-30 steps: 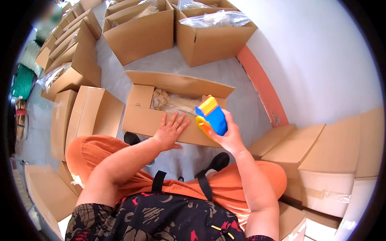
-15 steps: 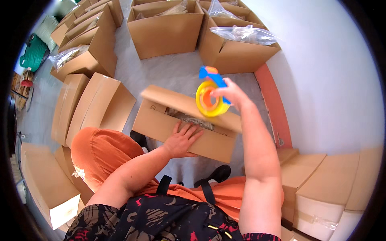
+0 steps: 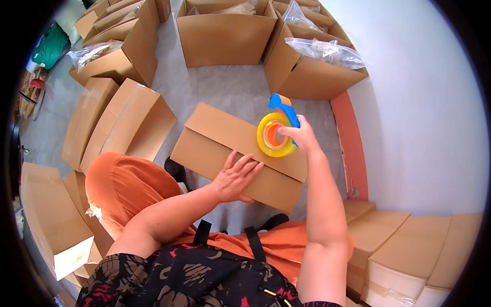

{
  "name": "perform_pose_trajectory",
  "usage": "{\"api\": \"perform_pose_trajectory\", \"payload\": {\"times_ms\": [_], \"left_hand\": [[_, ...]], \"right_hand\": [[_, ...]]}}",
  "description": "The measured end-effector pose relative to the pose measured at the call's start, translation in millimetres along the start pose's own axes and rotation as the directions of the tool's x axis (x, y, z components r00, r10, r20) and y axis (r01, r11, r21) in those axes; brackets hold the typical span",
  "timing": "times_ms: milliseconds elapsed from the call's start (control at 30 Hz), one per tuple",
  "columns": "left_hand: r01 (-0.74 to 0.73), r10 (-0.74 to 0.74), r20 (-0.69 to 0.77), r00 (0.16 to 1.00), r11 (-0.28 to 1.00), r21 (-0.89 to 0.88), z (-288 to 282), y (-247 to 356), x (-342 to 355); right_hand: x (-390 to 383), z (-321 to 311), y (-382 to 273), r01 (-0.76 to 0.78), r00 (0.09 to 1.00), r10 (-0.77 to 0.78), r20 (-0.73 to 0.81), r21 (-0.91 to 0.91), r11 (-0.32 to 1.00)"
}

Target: The person packs bags of materials into cardboard boxes and seals the boxes using a handheld tape dispenser.

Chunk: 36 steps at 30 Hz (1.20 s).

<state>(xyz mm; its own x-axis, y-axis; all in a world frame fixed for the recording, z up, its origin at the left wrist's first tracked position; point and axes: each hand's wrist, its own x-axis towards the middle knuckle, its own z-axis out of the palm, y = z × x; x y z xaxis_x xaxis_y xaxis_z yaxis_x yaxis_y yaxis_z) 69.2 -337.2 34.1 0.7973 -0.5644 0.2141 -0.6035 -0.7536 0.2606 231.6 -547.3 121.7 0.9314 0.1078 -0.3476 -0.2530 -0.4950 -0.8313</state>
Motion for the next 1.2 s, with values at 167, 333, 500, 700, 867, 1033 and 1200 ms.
{"api": "perform_pose_trajectory", "payload": {"times_ms": [167,333,500,700,867,1033,1200], "left_hand": [[0.056,-0.053,0.037,0.998,0.993,-0.104,-7.1,6.9,12.4],[0.085,-0.073,0.228,0.971,0.995,-0.043,10.4,-8.5,10.7],[0.102,-0.083,0.320,0.944,0.994,-0.041,2.6,-8.4,10.5],[0.051,-0.041,0.352,0.935,0.999,-0.019,-7.3,-8.2,12.5],[0.028,-0.024,0.232,0.972,1.000,-0.012,-3.8,-13.3,1.9],[0.083,-0.047,0.242,0.969,0.986,-0.144,6.8,-23.7,3.0],[0.086,-0.052,0.194,0.980,0.981,-0.171,11.0,-25.0,5.6]], "right_hand": [[6.4,-7.2,6.3,-0.176,0.984,0.174,0.024,0.089,0.980],[13.5,-17.2,46.8,-0.226,0.972,0.188,0.137,0.353,0.908],[15.3,13.7,42.1,-0.087,0.994,0.030,0.107,0.586,0.806],[28.4,46.1,35.3,-0.133,0.986,0.058,0.158,0.517,0.846],[34.3,35.8,49.2,-0.187,0.965,0.092,0.245,0.398,0.898],[31.2,46.6,27.1,-0.059,0.986,-0.007,0.164,0.397,0.916],[44.1,98.5,-46.7,0.289,0.939,-0.314,0.141,0.173,0.942]]}}
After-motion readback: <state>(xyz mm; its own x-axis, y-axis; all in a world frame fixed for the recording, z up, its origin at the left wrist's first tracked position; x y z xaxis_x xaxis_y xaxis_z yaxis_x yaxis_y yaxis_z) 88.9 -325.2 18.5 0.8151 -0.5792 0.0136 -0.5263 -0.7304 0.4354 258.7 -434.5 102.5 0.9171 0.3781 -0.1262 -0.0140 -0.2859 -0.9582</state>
